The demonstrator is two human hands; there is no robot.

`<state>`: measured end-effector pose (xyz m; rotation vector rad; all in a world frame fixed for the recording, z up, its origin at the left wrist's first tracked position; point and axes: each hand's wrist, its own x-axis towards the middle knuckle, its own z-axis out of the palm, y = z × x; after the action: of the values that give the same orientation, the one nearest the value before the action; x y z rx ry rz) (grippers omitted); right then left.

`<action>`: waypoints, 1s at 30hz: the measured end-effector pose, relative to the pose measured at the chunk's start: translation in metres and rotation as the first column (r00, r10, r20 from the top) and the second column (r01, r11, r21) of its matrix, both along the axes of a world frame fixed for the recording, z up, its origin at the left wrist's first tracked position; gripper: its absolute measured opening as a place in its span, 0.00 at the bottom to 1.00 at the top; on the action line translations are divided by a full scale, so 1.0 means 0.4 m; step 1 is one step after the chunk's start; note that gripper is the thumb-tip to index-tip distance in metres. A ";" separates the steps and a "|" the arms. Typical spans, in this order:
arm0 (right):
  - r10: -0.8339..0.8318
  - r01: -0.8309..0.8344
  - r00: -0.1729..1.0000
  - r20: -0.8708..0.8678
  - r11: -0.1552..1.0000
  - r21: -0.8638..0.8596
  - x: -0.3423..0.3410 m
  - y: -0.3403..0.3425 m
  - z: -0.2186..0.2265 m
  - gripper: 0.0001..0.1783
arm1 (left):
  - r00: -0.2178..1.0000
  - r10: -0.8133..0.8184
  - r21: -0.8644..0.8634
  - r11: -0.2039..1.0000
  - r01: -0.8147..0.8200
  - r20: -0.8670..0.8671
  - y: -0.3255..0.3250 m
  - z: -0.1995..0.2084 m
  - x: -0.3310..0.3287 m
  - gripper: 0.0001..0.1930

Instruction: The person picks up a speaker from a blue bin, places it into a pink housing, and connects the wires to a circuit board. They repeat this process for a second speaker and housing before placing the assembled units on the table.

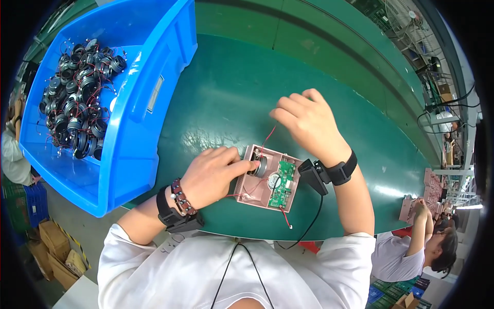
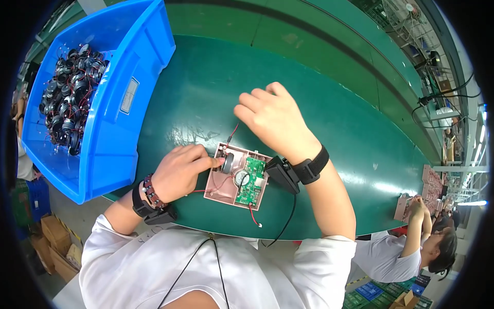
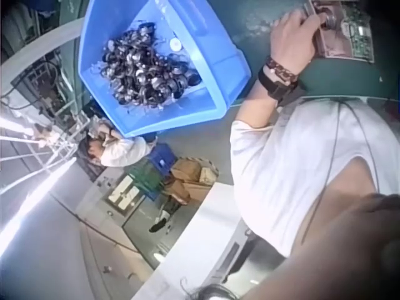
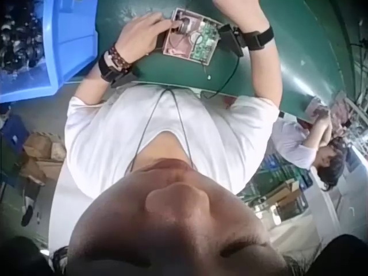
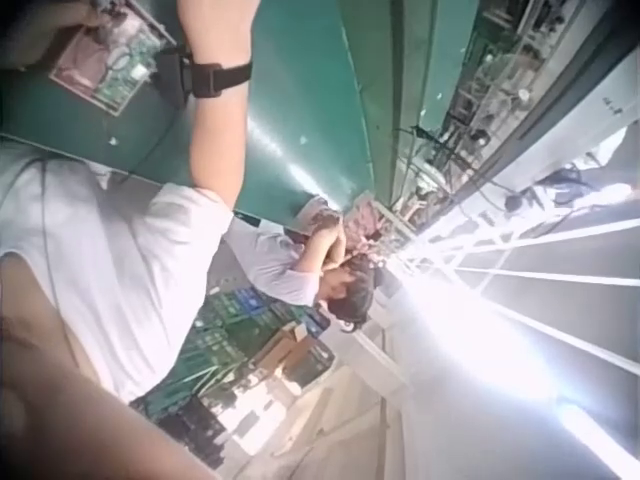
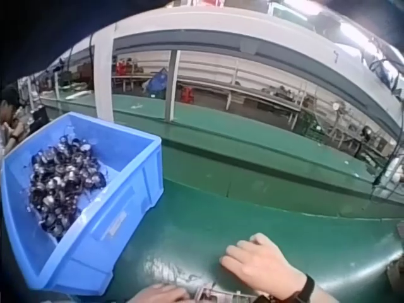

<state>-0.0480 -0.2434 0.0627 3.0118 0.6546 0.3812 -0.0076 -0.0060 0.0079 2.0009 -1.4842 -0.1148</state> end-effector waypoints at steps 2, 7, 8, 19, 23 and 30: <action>-0.051 0.055 0.989 0.137 0.998 -0.029 -0.027 -0.011 0.004 0.08 | 1.000 -0.005 -0.013 1.000 0.005 -0.015 -0.004 -0.001 0.002 0.20; -0.221 0.222 0.941 0.255 0.975 0.027 -0.116 -0.042 -0.018 0.08 | 0.999 -0.020 -0.015 1.000 0.019 -0.031 -0.005 0.008 0.013 0.20; -0.229 0.230 0.940 0.252 0.973 0.027 -0.134 -0.035 -0.025 0.08 | 0.999 -0.024 -0.019 1.000 0.023 -0.031 -0.006 0.008 0.013 0.20; 0.113 0.708 0.700 -0.705 -0.231 0.667 -0.206 0.071 0.004 0.04 | 0.996 -0.060 0.032 0.998 0.062 -0.069 -0.016 0.018 0.029 0.18; 0.313 0.722 0.690 -0.653 -0.362 0.590 -0.203 0.049 -0.008 0.05 | 0.993 -0.068 0.019 0.997 0.070 -0.097 -0.013 0.013 0.031 0.18; 0.210 0.695 0.719 -0.663 -0.261 0.670 -0.199 0.077 0.005 0.03 | 0.988 -0.068 0.050 0.996 0.076 -0.136 -0.004 0.007 0.031 0.21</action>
<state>-0.1274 -0.2125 0.0646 4.6147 -1.4919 -0.5073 0.0049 -0.0077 0.0109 1.9423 -1.4816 -0.3175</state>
